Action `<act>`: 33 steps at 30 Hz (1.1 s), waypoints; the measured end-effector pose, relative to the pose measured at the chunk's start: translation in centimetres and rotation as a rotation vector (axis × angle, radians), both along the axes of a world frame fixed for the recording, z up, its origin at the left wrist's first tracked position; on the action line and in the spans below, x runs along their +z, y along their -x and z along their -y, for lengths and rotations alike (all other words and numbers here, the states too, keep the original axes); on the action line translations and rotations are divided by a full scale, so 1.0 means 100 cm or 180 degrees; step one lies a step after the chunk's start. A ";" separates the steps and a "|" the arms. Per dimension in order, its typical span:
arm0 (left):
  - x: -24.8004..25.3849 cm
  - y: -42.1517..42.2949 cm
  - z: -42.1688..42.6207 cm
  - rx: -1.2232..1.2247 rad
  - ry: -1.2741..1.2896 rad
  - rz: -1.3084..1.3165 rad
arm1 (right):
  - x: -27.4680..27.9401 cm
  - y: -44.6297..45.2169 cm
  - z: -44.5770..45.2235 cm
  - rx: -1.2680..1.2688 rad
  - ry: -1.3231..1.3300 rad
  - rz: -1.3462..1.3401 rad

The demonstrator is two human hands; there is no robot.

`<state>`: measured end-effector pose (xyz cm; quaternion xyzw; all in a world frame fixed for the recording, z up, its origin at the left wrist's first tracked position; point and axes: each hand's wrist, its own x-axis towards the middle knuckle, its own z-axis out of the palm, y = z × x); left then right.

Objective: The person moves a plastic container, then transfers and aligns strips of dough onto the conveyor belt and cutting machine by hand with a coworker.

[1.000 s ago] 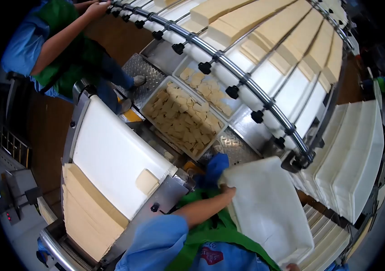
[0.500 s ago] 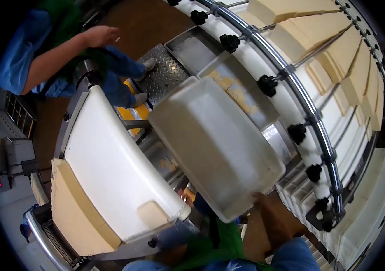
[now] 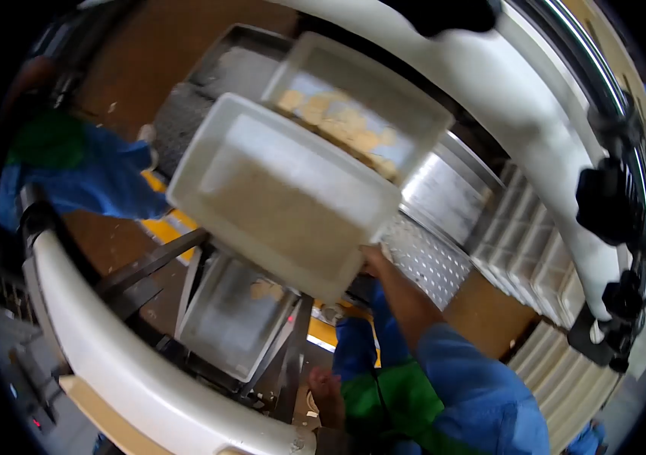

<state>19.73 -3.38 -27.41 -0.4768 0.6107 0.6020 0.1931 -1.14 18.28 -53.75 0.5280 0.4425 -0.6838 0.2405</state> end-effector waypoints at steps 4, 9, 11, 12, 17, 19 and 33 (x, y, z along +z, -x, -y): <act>0.010 0.017 -0.010 -0.0290 -0.0211 -0.0015 | 0.043 0.007 0.013 0.0303 -0.0709 0.0099; 0.017 0.021 -0.016 -0.0308 -0.0289 -0.0167 | -0.039 -0.036 0.007 0.0504 -0.1346 -0.0469; 0.009 0.003 -0.006 -0.0037 -0.0618 -0.0312 | -0.038 -0.047 0.007 0.0551 -0.1597 -0.0494; 0.005 -0.003 -0.003 -0.0028 -0.0595 -0.0327 | -0.038 -0.046 0.004 0.0316 -0.1412 -0.0314; 0.015 0.012 0.000 0.0242 -0.0283 -0.0201 | -0.079 -0.055 -0.002 -0.0104 -0.1374 -0.0240; 0.009 0.007 0.011 0.0185 -0.0214 -0.0100 | 0.012 -0.030 -0.007 -0.0274 -0.0544 0.0150; 0.058 0.017 -0.007 -0.1418 -0.0711 -0.0258 | 0.070 -0.057 -0.034 0.4431 -0.2837 -0.0971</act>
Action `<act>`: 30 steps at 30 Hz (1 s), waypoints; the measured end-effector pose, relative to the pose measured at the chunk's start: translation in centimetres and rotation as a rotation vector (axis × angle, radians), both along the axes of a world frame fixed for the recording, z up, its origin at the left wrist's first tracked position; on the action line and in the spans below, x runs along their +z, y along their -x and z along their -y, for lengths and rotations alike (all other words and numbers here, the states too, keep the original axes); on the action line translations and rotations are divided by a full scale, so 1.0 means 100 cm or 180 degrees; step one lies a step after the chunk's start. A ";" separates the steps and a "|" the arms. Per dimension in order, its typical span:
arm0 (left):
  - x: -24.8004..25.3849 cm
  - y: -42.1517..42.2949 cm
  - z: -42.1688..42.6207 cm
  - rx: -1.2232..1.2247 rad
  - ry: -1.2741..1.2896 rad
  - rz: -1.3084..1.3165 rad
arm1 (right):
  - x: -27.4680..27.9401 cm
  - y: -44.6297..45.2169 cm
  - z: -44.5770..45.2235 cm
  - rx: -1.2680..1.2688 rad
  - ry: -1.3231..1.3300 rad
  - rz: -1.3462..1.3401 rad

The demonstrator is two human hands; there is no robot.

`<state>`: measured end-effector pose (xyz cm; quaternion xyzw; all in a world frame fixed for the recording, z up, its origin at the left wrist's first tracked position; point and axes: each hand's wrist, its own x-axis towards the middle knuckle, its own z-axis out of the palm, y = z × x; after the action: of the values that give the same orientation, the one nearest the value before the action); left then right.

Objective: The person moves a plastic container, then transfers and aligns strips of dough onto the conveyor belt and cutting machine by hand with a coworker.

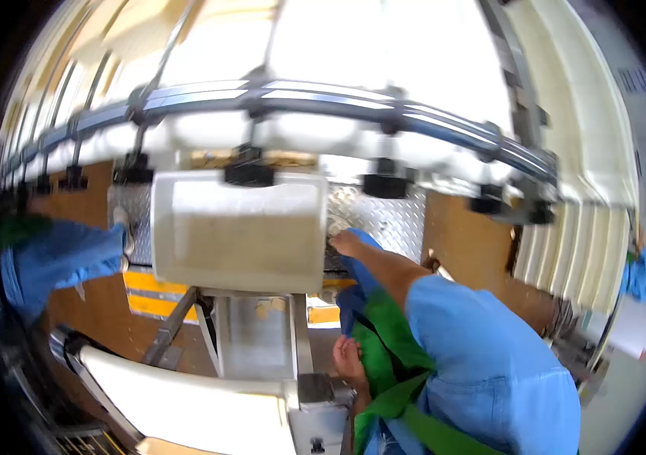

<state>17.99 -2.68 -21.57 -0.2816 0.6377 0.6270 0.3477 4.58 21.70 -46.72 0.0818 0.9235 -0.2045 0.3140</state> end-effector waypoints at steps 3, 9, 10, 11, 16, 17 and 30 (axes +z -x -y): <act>0.052 0.021 -0.011 -0.0344 -0.0009 0.0385 | 0.020 -0.018 0.017 -0.1736 0.0609 0.0590; 0.103 0.030 0.004 -0.1008 -0.0608 0.0010 | 0.162 -0.027 0.038 -0.1488 0.1128 0.0155; 0.110 0.031 0.008 -0.1480 -0.0556 -0.0144 | 0.170 -0.028 0.043 -0.1626 0.1308 0.0107; 0.117 0.033 0.011 -0.1871 -0.0454 -0.0335 | 0.177 -0.030 0.050 -0.1763 0.1489 0.0060; 0.239 0.056 0.027 -0.1532 -0.0561 -0.0880 | 0.256 0.007 0.061 -0.1768 0.1790 0.0342; 0.249 0.047 0.039 -0.0600 -0.0389 -0.0908 | 0.247 0.016 0.063 -0.1636 0.2128 0.0127; 0.202 -0.016 0.152 0.0261 0.5287 -0.0946 | 0.493 0.147 0.336 0.1969 0.1771 -0.1954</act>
<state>19.55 -17.89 -1.33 -0.3832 0.9199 -0.0029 -0.0828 -10.16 -11.91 2.56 -0.3455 0.8648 -0.3544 0.0842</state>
